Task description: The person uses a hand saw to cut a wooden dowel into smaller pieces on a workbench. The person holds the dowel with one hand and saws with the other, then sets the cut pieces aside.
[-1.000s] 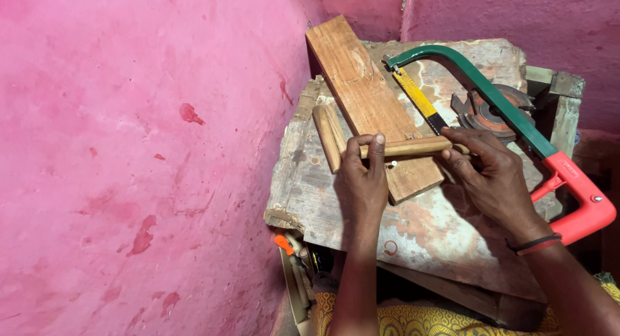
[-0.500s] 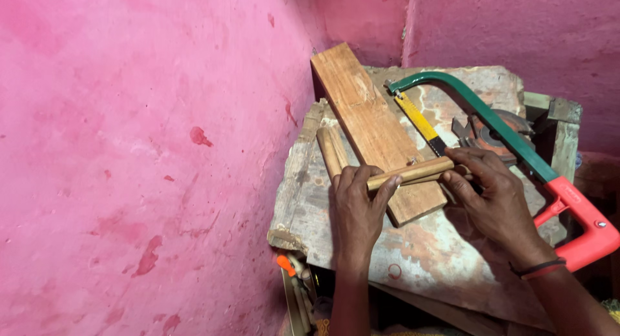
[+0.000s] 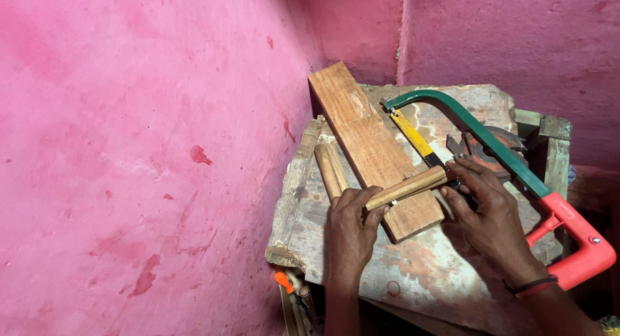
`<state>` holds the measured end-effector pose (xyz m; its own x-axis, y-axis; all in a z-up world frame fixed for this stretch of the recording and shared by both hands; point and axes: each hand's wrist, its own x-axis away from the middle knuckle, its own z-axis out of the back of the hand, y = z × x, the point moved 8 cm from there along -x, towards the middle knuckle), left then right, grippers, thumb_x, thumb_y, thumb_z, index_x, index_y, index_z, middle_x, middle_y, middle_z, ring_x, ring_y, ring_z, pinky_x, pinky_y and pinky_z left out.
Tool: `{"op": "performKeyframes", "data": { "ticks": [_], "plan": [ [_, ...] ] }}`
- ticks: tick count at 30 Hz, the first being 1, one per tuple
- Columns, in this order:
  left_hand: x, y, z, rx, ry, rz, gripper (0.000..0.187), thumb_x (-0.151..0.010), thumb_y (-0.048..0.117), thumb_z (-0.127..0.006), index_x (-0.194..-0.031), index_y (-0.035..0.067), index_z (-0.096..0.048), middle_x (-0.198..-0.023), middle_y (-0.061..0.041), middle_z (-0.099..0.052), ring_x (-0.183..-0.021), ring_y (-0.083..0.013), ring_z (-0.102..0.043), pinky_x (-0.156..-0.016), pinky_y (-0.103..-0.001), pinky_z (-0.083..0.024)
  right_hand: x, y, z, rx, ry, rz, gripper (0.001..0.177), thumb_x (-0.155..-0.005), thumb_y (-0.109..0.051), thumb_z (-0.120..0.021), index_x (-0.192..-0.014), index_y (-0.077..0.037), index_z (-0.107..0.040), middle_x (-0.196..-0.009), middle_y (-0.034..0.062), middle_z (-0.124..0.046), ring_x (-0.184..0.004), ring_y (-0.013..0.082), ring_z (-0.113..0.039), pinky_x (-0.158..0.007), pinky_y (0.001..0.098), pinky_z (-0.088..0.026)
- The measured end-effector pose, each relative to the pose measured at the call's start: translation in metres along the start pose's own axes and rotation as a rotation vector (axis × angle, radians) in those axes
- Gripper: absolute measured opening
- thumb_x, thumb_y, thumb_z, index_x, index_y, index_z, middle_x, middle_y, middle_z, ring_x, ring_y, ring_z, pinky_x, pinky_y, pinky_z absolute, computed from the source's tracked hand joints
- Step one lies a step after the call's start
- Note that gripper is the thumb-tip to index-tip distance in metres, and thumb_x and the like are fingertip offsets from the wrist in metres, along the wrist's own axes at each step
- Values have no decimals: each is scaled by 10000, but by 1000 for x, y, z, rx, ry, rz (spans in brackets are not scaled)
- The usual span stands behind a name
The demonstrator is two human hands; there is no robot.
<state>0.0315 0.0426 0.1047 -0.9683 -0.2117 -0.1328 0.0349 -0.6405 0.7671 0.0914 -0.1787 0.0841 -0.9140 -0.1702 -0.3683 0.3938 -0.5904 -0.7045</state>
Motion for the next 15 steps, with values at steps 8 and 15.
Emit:
{"op": "performKeyframes", "data": {
  "ticks": [8, 15],
  "plan": [
    [0, 4, 2, -46, 31, -45, 350, -859, 208, -755, -1188, 94, -728, -1059, -85, -700, -1022, -294, -623, -932, -434, -485, 7, -12, 0, 168, 52, 141, 445, -903, -275, -705, -1276, -33, -681, -1375, 233, -553, -1251, 369, -563, -1016, 478, -492],
    [5, 3, 7, -62, 48, 65, 458, -817, 207, -798, -1245, 95, -678, -1152, -109, -690, -1052, -309, -657, -912, -440, -512, 7, 6, -8, 86, -18, -79, 490, -904, -275, -701, -1315, -10, -667, -1112, 156, -582, -980, 281, -607, -754, 396, -531]
  ]
}}
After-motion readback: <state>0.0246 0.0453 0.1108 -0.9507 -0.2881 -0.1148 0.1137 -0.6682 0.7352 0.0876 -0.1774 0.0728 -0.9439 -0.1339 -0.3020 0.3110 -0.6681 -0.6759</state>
